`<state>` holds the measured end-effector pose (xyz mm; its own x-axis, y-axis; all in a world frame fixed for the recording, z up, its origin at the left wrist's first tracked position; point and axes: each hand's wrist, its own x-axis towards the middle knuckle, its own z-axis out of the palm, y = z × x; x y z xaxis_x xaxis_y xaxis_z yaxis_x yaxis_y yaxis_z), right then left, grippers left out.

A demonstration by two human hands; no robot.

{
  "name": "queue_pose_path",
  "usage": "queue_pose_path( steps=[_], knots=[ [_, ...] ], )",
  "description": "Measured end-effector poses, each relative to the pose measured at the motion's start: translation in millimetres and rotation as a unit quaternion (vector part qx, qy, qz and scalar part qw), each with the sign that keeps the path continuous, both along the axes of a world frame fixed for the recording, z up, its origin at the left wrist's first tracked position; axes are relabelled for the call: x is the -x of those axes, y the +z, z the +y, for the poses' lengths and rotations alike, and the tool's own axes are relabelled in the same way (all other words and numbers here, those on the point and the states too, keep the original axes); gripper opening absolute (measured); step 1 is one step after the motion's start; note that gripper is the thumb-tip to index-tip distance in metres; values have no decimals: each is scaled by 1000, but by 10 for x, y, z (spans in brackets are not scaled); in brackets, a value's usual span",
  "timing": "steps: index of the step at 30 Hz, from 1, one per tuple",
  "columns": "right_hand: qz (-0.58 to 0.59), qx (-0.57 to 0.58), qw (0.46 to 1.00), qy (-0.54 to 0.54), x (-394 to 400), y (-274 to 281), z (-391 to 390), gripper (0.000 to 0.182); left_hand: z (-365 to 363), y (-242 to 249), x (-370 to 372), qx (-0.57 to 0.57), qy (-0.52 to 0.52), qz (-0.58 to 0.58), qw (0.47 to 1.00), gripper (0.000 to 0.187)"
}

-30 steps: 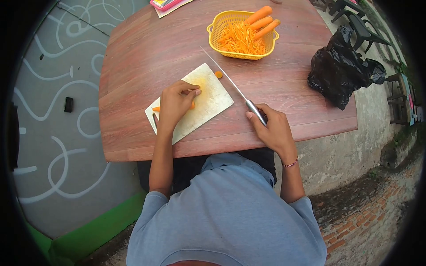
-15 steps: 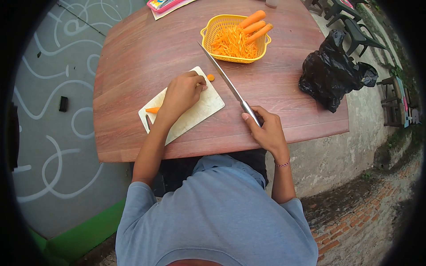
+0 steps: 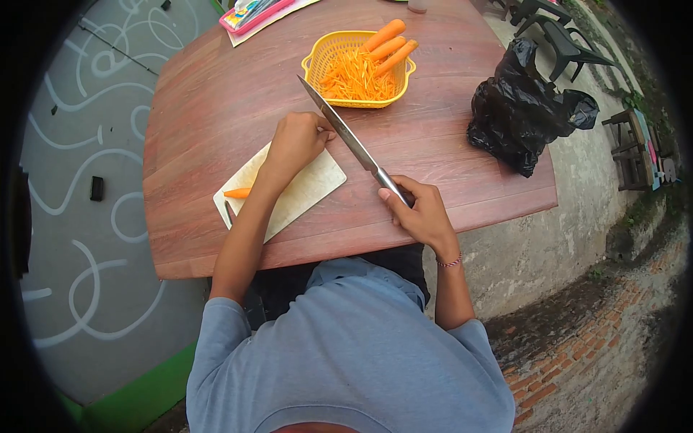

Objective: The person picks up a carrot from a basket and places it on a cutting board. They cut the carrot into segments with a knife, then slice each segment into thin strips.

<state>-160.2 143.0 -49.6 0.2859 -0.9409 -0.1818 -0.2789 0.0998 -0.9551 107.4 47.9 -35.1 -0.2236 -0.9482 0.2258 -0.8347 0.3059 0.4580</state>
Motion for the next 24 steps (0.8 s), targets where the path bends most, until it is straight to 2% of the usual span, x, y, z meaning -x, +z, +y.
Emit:
queue_pose_path(
  steps=[5, 9, 14, 15, 22, 24],
  knots=[
    [-56, -14, 998, 0, 35, -66, -7, 33, 9, 44, 36, -30, 18, -49, 998, 16],
    [-68, -9, 998, -6, 81, -110, -17, 34, -32, 104, 71, -31, -12, -51, 998, 13],
    [-112, -21, 993, 18, 125, -157, -16, 31, -112, 196, 55, -97, -34, -50, 993, 10],
    [-124, -7, 992, 9, 125, -197, -16, 36, -126, 205, 38, -123, -46, -41, 990, 11],
    [-150, -9, 989, 5, 145, -210, -10, 37, -164, 165, 8, -116, -96, -80, 985, 12],
    [-146, -14, 989, 7, 151, -193, -10, 37, -132, 205, 11, -115, -104, -56, 986, 13]
  ],
)
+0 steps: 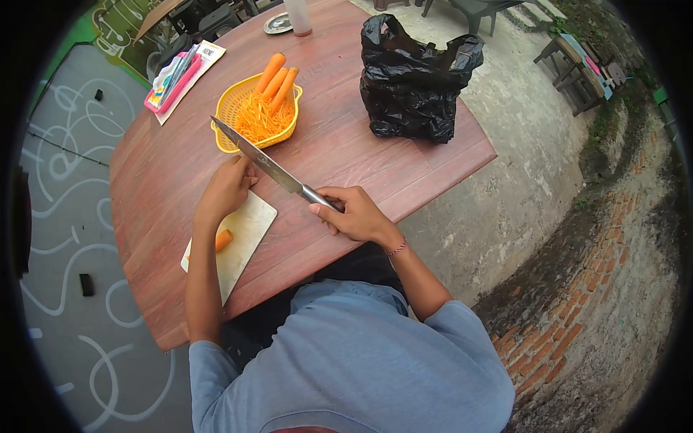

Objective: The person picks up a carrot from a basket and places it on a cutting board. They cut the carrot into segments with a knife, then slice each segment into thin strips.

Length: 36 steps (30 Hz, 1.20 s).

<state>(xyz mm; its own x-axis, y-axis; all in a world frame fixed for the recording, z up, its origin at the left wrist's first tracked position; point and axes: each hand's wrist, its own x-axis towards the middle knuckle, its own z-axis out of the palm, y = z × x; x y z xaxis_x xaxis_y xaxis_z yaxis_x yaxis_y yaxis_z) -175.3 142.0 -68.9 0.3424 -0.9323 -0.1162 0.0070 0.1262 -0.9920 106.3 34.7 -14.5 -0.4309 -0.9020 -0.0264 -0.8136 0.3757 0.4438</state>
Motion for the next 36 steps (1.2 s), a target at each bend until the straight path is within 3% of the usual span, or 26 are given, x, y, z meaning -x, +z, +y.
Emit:
queue_pose_path(
  steps=[11, 16, 20, 24, 26, 29, 31, 34, 36],
  knots=[
    [-20, -7, 1000, 19, 12, -40, -34, 41, 201, 188, -132, 48, -23, 63, 997, 13],
    [-15, -14, 1000, 12, 0, -5, -39, 39, 431, 655, -22, 34, -34, 142, 989, 14],
    [25, -18, 999, 29, 14, 37, -59, 42, 258, 1241, 476, 171, -167, 195, 951, 16],
    [7, 1, 999, 31, 1, 37, -64, 35, -236, 1585, 1401, 322, -286, 269, 861, 10],
    [15, -12, 999, 31, 2, 35, -64, 42, -483, 1677, 1851, 407, -287, 222, 838, 7],
    [18, -17, 1000, 15, -7, 41, -37, 42, -781, 1567, 2419, 398, -300, 275, 822, 7],
    [12, -18, 1000, 3, -3, 63, -23, 42, -863, 1480, 2554, 426, -288, 118, 850, 11],
    [2, 7, 1000, -9, -13, 9, -25, 40, -951, 1392, 2575, 512, -261, 77, 815, 13],
    [2, 0, 1000, -1, 12, 30, -18, 41, -1044, 1406, 2487, 494, -280, 67, 820, 17]
  ],
)
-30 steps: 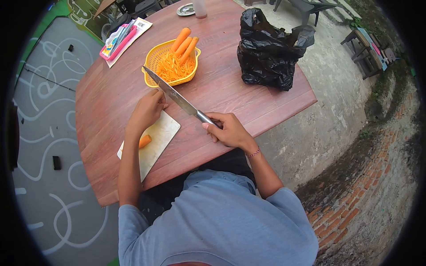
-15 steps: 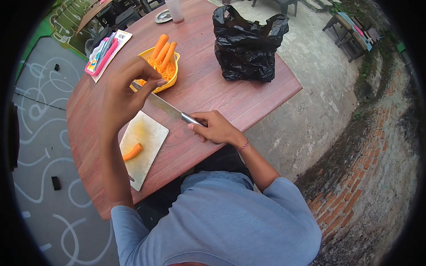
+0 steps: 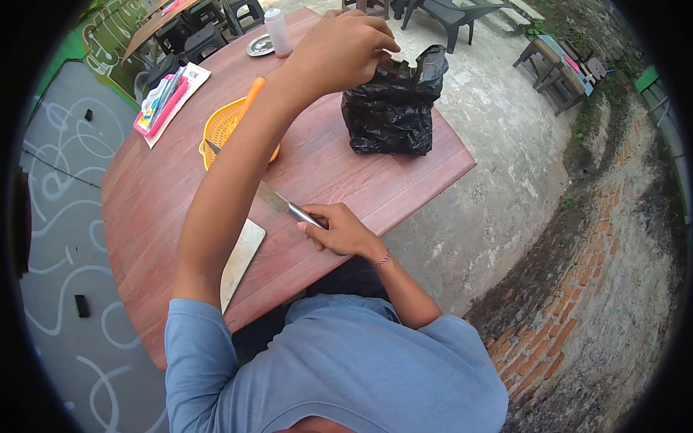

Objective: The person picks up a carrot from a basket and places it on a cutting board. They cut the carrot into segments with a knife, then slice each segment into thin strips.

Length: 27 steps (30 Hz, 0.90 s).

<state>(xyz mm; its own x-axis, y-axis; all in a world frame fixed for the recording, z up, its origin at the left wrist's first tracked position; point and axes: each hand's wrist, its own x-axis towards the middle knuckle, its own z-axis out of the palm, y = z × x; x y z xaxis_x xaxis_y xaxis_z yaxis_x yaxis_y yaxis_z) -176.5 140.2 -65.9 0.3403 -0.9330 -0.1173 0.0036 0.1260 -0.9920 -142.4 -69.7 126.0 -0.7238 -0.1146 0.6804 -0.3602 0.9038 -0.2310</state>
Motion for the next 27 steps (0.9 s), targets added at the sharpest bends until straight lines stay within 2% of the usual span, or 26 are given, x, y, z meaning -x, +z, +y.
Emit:
queue_pose_path(
  steps=[2, 4, 5, 6, 8, 10, 11, 13, 14, 16, 17, 19, 20, 22, 27],
  knots=[
    [11, -6, 1000, 17, 4, 8, -16, 41, 54, 123, -188, -18, 0, -27, 999, 20],
    [5, -9, 1000, 20, 7, 6, -4, 41, 317, 398, -493, -82, 26, -66, 994, 7],
    [5, -7, 1000, 11, 5, 1, -11, 41, 331, 436, -672, -59, -20, -44, 997, 11],
    [-5, -11, 1000, 27, 5, -8, -16, 41, 389, 472, -880, -64, -5, -52, 997, 11],
    [-32, -12, 999, 14, 23, -33, -8, 40, 578, 512, -1305, -106, -1, 48, 993, 12],
    [-58, -6, 998, 16, 28, -43, -23, 41, 680, 423, -1668, -208, 92, 134, 964, 10],
    [-75, 3, 997, 13, 47, -40, -20, 42, 652, 305, -1884, -210, 97, 133, 964, 10],
    [-97, -6, 995, 15, 62, -3, -12, 43, 613, -59, -2281, -304, 255, 255, 882, 36],
    [-117, -12, 993, 13, 66, 7, -28, 45, 680, -214, -2357, -302, 263, 258, 879, 36],
    [-114, -1, 993, 27, 83, -27, -36, 46, 855, -502, -2466, -431, 332, 312, 779, 47],
    [-111, 10, 993, 34, 89, -22, -34, 46, 883, -637, -2470, -429, 337, 319, 775, 47],
    [-109, 22, 993, 47, 100, -17, -28, 45, 941, -867, -2376, -548, 288, 309, 721, 50],
    [-101, 22, 993, 59, 106, -21, -25, 45, 952, -936, -2337, -547, 291, 322, 716, 50],
    [-101, 32, 993, 56, 114, -28, -10, 44, 948, -1012, -2284, -622, 199, 308, 691, 48],
    [-91, 27, 995, 43, 107, -41, 7, 43, 975, -1047, -2368, -643, 171, 337, 667, 44]
  ],
)
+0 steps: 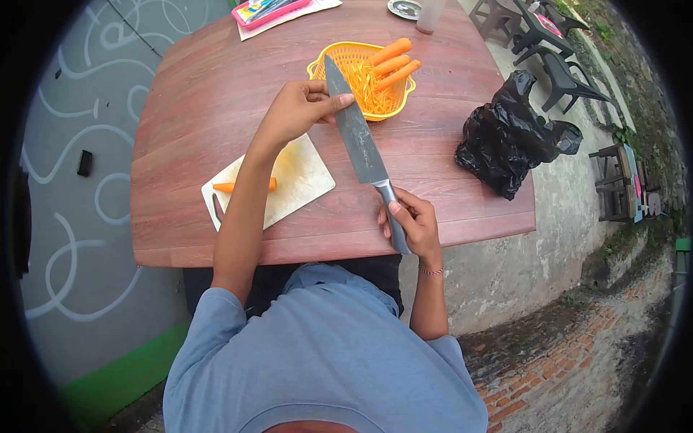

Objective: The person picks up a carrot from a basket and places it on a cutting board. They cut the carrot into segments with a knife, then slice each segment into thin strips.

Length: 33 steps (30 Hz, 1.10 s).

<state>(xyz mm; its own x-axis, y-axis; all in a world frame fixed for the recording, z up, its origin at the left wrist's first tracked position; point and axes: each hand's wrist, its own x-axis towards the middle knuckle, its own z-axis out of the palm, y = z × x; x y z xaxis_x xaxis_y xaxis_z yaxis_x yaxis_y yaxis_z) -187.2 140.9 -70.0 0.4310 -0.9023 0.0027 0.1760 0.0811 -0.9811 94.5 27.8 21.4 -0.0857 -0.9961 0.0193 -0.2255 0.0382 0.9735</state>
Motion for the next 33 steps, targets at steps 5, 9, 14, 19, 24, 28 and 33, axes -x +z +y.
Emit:
queue_pose_path(
  steps=[5, 9, 14, 19, 24, 28, 33],
  knots=[
    [25, 10, 1000, 8, -27, 20, -1, 42, 136, 8, -279, -47, -5, -46, 998, 42],
    [2, 0, 1000, -18, -32, 19, -24, 42, 240, 121, -468, -35, 62, -100, 992, 42],
    [2, 0, 1000, -16, -18, 21, -24, 42, 134, 672, -179, 81, 59, -159, 982, 40],
    [16, 15, 999, -27, -47, -10, 0, 42, -294, 1017, -39, 263, 7, -292, 920, 39],
    [1, 35, 995, -93, -68, -21, 20, 41, -719, 496, -176, 204, 6, -394, 896, 36],
    [-16, 47, 990, -131, -64, -50, -22, 40, -640, 418, -198, 49, -45, -294, 953, 35],
    [-1, 46, 991, -129, -84, -36, -19, 40, -656, 430, -305, 218, -4, -376, 901, 27]
  ],
)
